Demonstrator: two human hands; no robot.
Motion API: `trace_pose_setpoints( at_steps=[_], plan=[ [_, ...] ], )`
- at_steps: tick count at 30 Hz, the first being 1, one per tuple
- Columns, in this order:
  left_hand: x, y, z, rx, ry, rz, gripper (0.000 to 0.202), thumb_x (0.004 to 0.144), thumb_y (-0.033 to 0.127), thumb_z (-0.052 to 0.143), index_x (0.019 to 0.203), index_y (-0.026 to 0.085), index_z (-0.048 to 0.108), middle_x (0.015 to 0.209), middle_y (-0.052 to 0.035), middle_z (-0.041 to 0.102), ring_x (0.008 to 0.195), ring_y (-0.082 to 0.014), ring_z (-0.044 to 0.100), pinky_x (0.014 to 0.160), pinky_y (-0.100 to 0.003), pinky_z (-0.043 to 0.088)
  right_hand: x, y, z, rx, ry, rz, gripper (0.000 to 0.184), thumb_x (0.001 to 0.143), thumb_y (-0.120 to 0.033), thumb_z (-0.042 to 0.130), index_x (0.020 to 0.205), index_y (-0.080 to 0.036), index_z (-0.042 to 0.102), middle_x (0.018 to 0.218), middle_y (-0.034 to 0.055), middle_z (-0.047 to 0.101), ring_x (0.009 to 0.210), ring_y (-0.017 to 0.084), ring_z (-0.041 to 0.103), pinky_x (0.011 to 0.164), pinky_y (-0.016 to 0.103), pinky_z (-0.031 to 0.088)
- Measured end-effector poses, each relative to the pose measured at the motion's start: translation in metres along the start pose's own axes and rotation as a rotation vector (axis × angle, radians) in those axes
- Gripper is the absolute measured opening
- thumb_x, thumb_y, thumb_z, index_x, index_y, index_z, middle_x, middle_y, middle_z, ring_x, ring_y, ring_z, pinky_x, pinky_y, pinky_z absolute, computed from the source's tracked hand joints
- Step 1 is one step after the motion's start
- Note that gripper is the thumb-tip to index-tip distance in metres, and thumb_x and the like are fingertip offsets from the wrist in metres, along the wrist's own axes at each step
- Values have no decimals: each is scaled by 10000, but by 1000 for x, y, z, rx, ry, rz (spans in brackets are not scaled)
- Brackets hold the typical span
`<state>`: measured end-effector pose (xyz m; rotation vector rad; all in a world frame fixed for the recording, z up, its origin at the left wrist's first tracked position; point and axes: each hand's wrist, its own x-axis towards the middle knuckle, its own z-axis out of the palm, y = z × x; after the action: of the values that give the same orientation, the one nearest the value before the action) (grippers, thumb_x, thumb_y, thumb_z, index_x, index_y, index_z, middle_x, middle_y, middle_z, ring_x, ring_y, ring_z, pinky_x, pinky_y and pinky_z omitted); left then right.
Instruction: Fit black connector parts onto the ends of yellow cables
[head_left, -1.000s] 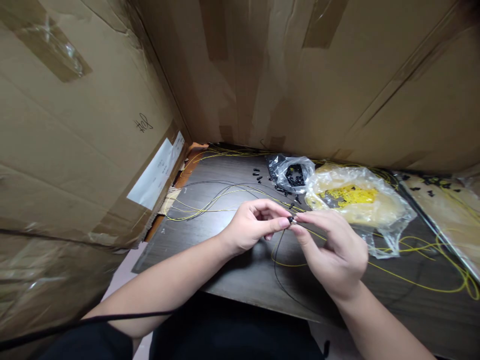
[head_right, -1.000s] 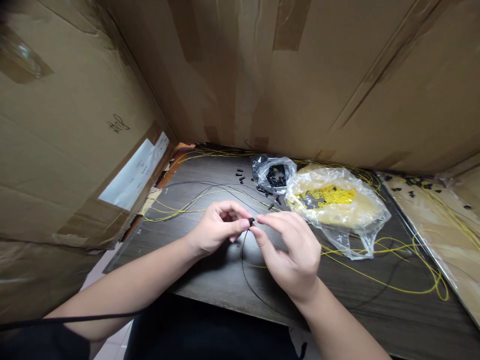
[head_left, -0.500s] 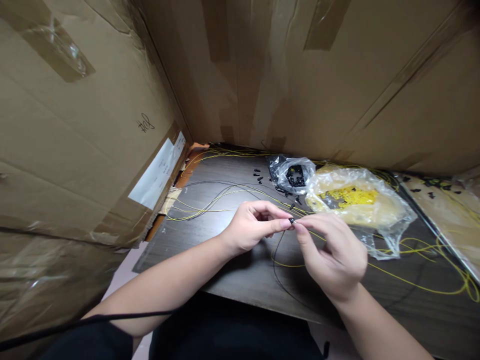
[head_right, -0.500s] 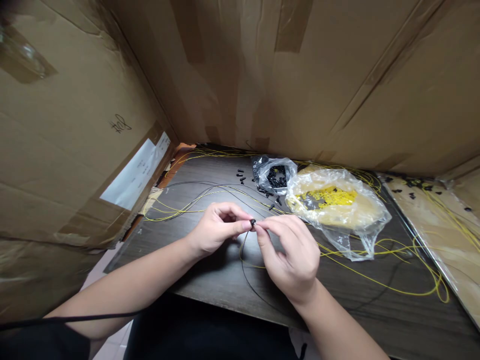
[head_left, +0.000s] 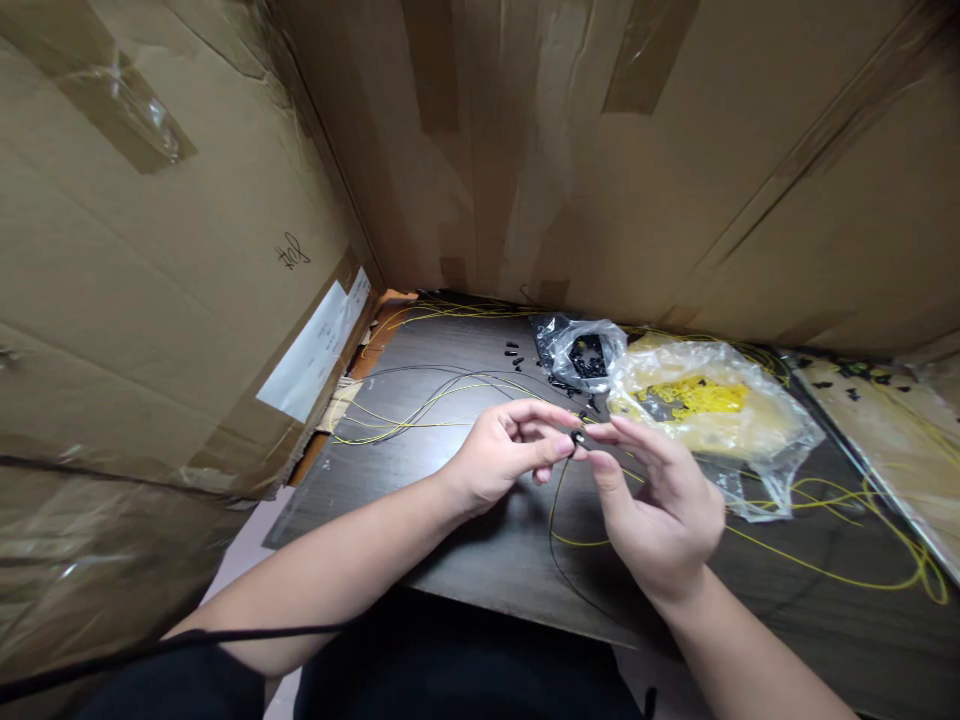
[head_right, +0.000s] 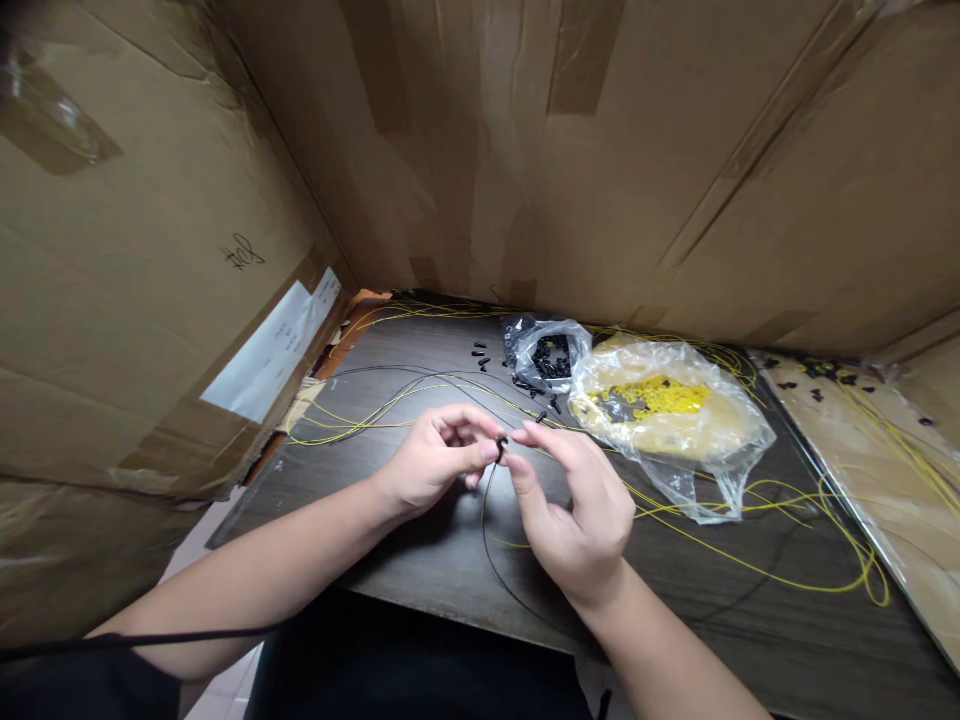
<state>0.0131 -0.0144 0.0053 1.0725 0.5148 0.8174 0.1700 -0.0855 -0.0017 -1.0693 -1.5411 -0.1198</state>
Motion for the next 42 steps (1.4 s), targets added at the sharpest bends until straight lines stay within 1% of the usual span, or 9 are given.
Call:
trace_pose_setpoints(
  at_steps=[2,4,6,10,14,24,37,40,42],
  plan=[
    [1,-2,-1,-71,5,-10,379,713,350,860,988,130,720,756,-50,738,461,-43,534,457,-173,423,-2,2,0,86,22,103,397,848,-117,707,1230,-191,623,1033,89,733,875,222,722,784,393,610],
    [3,-2,-2,-129,30,-26,393,707,357,865,990,126,722,781,-65,747,453,-35,518,455,-173,409,-1,2,0,137,5,172,241,871,-134,674,1107,-181,660,980,80,724,863,213,711,784,377,593],
    [4,-3,-3,-180,52,-35,393,692,355,876,970,123,721,777,-63,744,443,-28,502,443,-168,392,2,2,1,156,-90,201,62,898,-151,636,938,-178,675,881,56,705,812,190,692,758,339,569],
    [5,-2,-6,-241,39,-29,391,700,346,873,979,138,696,768,-40,731,393,-13,462,371,-143,322,7,-2,3,234,-387,190,110,923,-167,610,827,-181,662,772,23,684,719,151,665,703,280,544],
    [5,0,-6,-257,-6,-15,364,732,344,851,973,142,667,781,-34,724,354,-3,434,335,-133,291,5,-7,7,290,-467,138,91,918,-140,614,901,-186,690,827,29,714,759,147,681,762,277,558],
    [3,0,-6,-225,-22,-1,380,727,369,853,951,138,650,795,-36,720,368,-3,444,372,-146,325,8,-5,8,274,-443,114,120,927,-178,596,846,-181,685,832,49,738,738,161,702,722,274,574],
    [4,2,-5,-250,-29,5,343,750,350,835,952,148,643,780,-16,706,378,1,411,384,-158,292,3,-3,9,297,-444,152,107,936,-182,594,866,-178,674,805,42,705,740,159,675,718,284,545],
    [4,3,-5,-269,-14,11,351,743,344,841,961,155,641,782,-6,697,396,0,399,389,-157,282,6,9,3,213,-357,172,150,953,-226,571,864,-173,679,792,41,693,724,158,667,690,280,532],
    [5,4,-6,-280,-8,20,339,749,328,838,963,156,639,787,-3,692,410,0,393,391,-152,269,13,28,-7,50,-205,229,159,948,-270,587,881,-176,695,803,39,701,727,163,671,698,285,528]
  ],
)
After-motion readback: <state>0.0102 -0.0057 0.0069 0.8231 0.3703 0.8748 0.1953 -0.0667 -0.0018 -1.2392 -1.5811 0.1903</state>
